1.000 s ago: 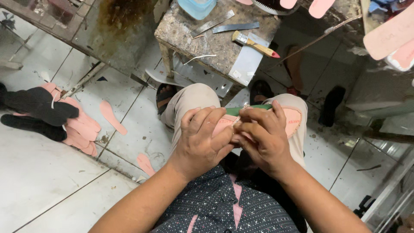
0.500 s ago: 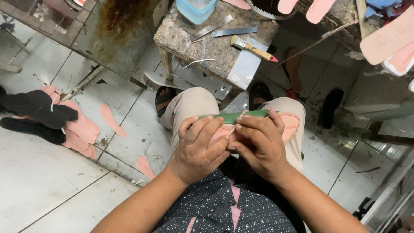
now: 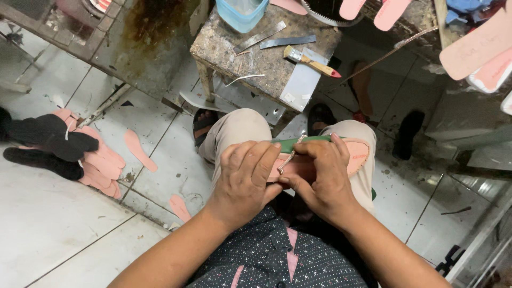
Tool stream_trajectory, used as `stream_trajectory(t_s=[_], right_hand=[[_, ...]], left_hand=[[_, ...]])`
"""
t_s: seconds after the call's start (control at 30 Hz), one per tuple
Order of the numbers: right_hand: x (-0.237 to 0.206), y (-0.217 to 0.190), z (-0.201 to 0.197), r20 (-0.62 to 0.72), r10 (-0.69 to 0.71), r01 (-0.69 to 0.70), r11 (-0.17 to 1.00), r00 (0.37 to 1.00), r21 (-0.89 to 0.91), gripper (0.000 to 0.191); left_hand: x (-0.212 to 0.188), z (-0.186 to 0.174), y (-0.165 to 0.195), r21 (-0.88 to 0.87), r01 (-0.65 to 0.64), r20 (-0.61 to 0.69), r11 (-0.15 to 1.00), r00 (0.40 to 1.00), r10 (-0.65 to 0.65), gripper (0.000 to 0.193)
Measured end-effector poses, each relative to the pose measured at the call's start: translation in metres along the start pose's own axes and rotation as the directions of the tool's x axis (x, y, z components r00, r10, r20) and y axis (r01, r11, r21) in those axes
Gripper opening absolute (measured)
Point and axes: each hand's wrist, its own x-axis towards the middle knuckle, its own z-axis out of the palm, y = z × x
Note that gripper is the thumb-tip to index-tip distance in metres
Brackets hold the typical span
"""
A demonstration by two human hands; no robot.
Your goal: The person sits in a shoe workshop and fits a decorative beaded strap over a pink insole on a green shoe last, positioning and pressing the strap ends against the insole. They then pick up a brush and apply glue to the strap and insole edge.
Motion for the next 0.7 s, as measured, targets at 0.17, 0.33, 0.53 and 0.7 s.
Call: stream_trajectory(t_s=[0.17,0.33,0.53,0.7], right_hand=[[-0.017,0.003,-0.017,-0.138,-0.078,0.059,0.989,0.987,-0.137,0.094],[-0.028,0.013,-0.030,-0.203,0.058,-0.065,0.997,0.977,-0.032,0.111],[-0.010,0.017,-0.050,-0.148,-0.060,0.056,0.998,0.987,-0.034,0.086],[0.001,-0.004,-0.036,-0.196,-0.081,0.077,0.997,0.977,-0.031,0.044]], left_hand=[[0.004,-0.024,0.004,-0.094,0.129,0.282,0.987,0.954,-0.098,0.077],[0.016,-0.025,-0.020,-0.158,0.189,0.547,0.969,0.834,-0.073,0.082],[0.047,0.006,-0.034,-0.426,0.129,0.554,0.896,0.820,0.145,0.122],[0.019,-0.005,-0.023,-0.645,0.406,0.333,0.647,0.912,-0.241,0.117]])
